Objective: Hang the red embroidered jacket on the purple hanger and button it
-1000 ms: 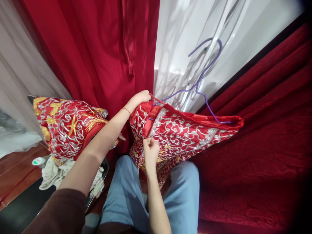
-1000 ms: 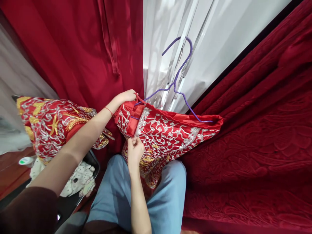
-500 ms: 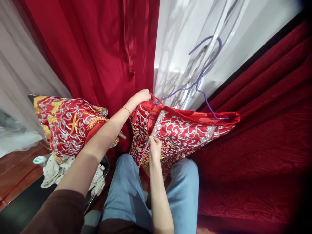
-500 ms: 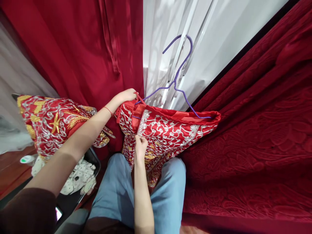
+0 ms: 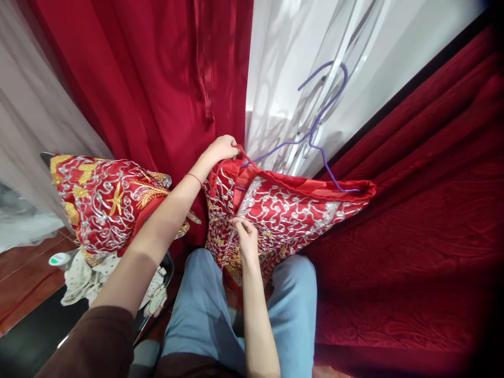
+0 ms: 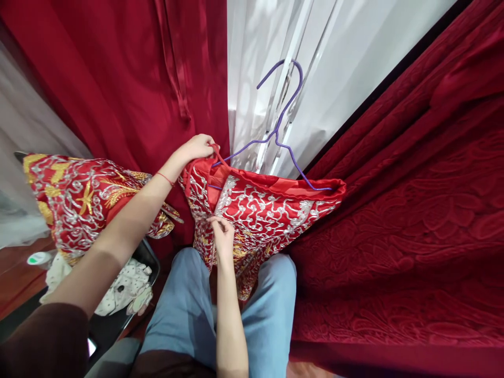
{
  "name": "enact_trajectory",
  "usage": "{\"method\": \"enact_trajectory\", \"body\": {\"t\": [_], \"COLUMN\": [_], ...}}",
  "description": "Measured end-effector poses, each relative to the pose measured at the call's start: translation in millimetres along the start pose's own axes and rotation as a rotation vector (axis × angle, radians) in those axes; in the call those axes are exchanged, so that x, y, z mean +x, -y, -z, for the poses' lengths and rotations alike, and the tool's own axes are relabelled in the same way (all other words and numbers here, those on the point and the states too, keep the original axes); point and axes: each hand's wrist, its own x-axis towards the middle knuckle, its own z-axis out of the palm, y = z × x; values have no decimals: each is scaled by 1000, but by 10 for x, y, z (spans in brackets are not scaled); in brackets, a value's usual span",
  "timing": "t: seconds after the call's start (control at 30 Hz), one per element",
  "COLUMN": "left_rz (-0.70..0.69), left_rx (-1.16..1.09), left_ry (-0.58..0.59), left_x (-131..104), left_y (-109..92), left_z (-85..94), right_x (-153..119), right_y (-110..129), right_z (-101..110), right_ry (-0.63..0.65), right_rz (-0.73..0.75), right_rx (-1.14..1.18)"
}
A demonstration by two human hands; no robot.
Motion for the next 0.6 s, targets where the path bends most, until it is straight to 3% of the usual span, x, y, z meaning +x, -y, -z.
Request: {"method": "enact_trajectory", "body": {"t": [0.07, 0.1, 0.13, 0.17, 0.2, 0.27, 0.3, 0.33, 0.4, 0.47, 0.53, 0.6], "left_rz": [-111, -173, -224, -264, -276, -205, -151, -100, 14, 163, 233, 242], "left_rx": [-132, -193, -226, -237, -240, -309, -379, -447, -504, -585, -526, -361], "left_ry": [54, 23, -75, -269, -500, -965, -1116, -1123, -736, -399, -163, -69], "left_x": [-175, -319, -503, -722, -967, -1485, -1729, -1944, -2249, -2371, -2348, -2254], "left_y": [-1, 4, 16, 38, 73, 188, 265, 349, 508, 614, 649, 620], "left_z": [118, 146, 131, 60, -75, -537, -838, -1156, -1739, -2108, -2203, -2098], "right_x": [-72, -110, -146, -176, -199, -216, -212, -202, -179, -167, -172, -184], "right_y": [95, 144, 190, 229, 258, 283, 282, 275, 254, 240, 237, 235], "right_z": [32, 37, 35, 28, 18, 2, -1, 0, 13, 32, 45, 50], "right_ry": [108, 134, 135, 123, 104, 83, 88, 99, 117, 123, 105, 90], "right_rz": [-86, -114, -124, -118, -104, -85, -90, -102, -114, -125, -141, -154], "right_rx": [-35, -62, -93, -123, -144, -154, -146, -129, -105, -103, -112, -111]}}
